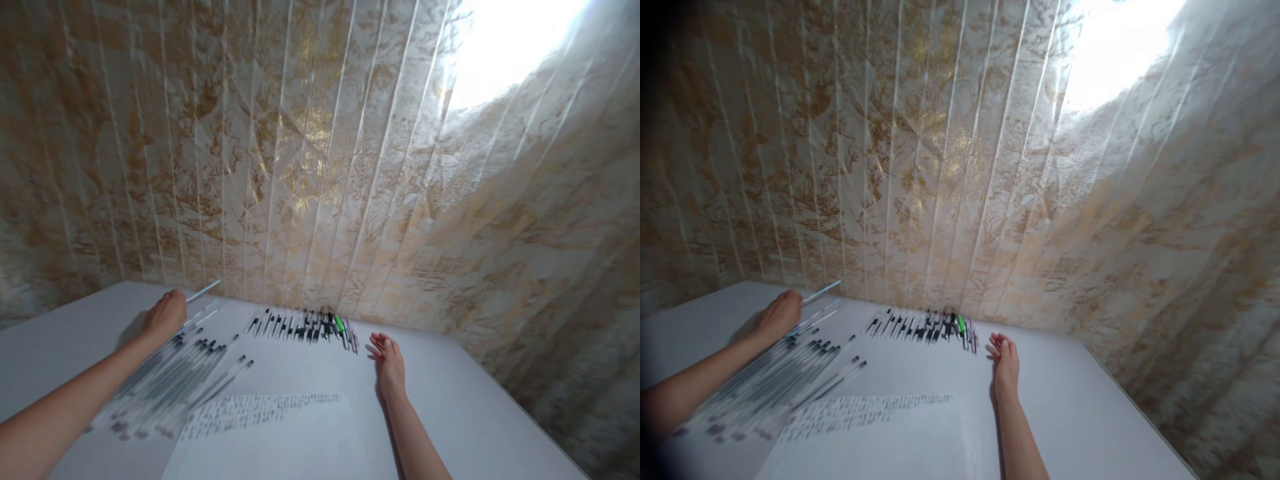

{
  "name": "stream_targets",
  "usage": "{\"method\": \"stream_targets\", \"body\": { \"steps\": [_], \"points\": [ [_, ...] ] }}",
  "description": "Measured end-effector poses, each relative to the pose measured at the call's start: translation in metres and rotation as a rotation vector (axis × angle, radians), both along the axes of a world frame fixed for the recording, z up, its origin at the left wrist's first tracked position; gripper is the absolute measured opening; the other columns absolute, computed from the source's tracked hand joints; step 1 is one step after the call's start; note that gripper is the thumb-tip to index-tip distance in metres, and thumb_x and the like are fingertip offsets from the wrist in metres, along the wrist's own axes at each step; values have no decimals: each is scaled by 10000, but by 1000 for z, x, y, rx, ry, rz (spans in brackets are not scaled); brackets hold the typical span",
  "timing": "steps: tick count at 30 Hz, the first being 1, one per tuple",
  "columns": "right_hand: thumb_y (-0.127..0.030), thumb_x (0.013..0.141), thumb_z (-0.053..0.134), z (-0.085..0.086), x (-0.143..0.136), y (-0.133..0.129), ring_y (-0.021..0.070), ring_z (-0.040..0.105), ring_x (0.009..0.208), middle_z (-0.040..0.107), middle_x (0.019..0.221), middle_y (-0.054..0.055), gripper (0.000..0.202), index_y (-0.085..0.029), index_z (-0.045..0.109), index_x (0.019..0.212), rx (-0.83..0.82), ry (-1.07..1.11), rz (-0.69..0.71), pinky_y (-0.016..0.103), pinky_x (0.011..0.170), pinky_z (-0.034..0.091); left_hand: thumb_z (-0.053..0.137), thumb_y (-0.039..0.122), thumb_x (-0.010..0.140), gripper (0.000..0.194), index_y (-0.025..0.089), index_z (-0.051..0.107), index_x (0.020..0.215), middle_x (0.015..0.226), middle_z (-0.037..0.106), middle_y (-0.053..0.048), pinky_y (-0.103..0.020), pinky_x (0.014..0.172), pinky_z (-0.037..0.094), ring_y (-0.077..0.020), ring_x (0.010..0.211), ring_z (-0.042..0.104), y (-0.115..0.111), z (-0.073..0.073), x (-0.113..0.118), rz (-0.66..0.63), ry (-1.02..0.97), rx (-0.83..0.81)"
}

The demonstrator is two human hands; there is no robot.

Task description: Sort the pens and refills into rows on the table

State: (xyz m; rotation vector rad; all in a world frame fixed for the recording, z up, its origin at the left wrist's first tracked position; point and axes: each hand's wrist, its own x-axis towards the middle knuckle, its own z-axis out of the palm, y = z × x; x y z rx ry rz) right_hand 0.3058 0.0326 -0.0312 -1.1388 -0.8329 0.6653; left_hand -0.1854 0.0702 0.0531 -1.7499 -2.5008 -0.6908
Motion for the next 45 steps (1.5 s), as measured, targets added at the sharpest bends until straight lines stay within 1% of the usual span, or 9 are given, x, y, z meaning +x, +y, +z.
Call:
{"method": "stream_targets", "body": {
  "steps": [3, 8, 12, 17, 23, 28, 34, 40, 45],
  "points": [
    [-577, 735, 561, 10, -8, -25, 208, 650, 759, 686, 864, 60, 400, -220, 583, 914, -1, -27, 14, 307, 613, 488, 319, 223, 1007, 295, 86, 524, 1168, 951, 683, -89, -341, 756, 491, -223, 884, 663, -29, 4, 49, -184, -31, -16],
    [-539, 796, 580, 26, -46, -82, 140, 439, 516, 499, 558, -45, 342, -214, 637, 884, 19, -196, 196, 262, 512, 358, 394, 272, 951, 187, 242, 566, 1017, 801, 724, -31, -261, 636, 417, -220, 761, 698, -112, -22, 160, -570, -98, -55],
    [-575, 882, 442, 29, -78, -123, 125, 332, 477, 374, 505, -70, 416, -212, 645, 871, -27, -349, 459, 251, 499, 286, 433, 303, 925, 153, 268, 576, 968, 799, 732, -25, -256, 639, 406, -222, 757, 706, -161, -37, 204, -805, -177, -50],
    [-606, 806, 531, 27, -92, -138, 136, 362, 485, 417, 491, -51, 419, -219, 635, 686, -124, -531, 445, 254, 505, 280, 392, 299, 939, 154, 269, 539, 972, 820, 720, -7, -247, 639, 397, -209, 762, 696, -172, -39, 196, -900, -229, -3],
    [-694, 827, 395, 23, -90, -128, 152, 333, 478, 368, 494, -45, 515, -240, 461, 591, -111, -401, 319, 273, 487, 276, 431, 296, 930, 106, 283, 536, 933, 793, 705, 23, -245, 649, 380, -191, 739, 680, -163, -49, 186, -951, -335, 54],
    [-683, 811, 453, 23, -87, -133, 155, 367, 530, 393, 558, -40, 486, -244, 404, 607, -128, -436, 242, 268, 515, 319, 487, 286, 899, 85, 292, 565, 931, 818, 711, 42, -238, 663, 385, -181, 749, 682, -168, -45, 188, -965, -380, 71],
    [-771, 790, 347, 24, -89, -133, 134, 326, 504, 376, 499, -26, 623, -216, 420, 517, -210, -590, 420, 271, 519, 261, 544, 223, 852, 103, 270, 591, 930, 867, 731, 56, -212, 702, 412, -150, 782, 686, -170, -41, 188, -920, -438, 85],
    [-831, 727, 365, 25, -89, -129, 120, 285, 508, 323, 499, -35, 651, -220, 367, 503, -210, -605, 380, 267, 519, 242, 588, 259, 857, 54, 231, 633, 860, 818, 722, 52, -197, 640, 402, -122, 675, 631, -169, -38, 186, -898, -389, 113],
    [-819, 745, 358, 24, -90, -133, 128, 312, 519, 342, 519, -25, 641, -220, 373, 519, -198, -618, 346, 269, 529, 263, 539, 317, 909, 148, 214, 625, 847, 785, 707, 32, -210, 637, 391, -137, 690, 634, -170, -40, 185, -891, -319, 166]
  ]
}}
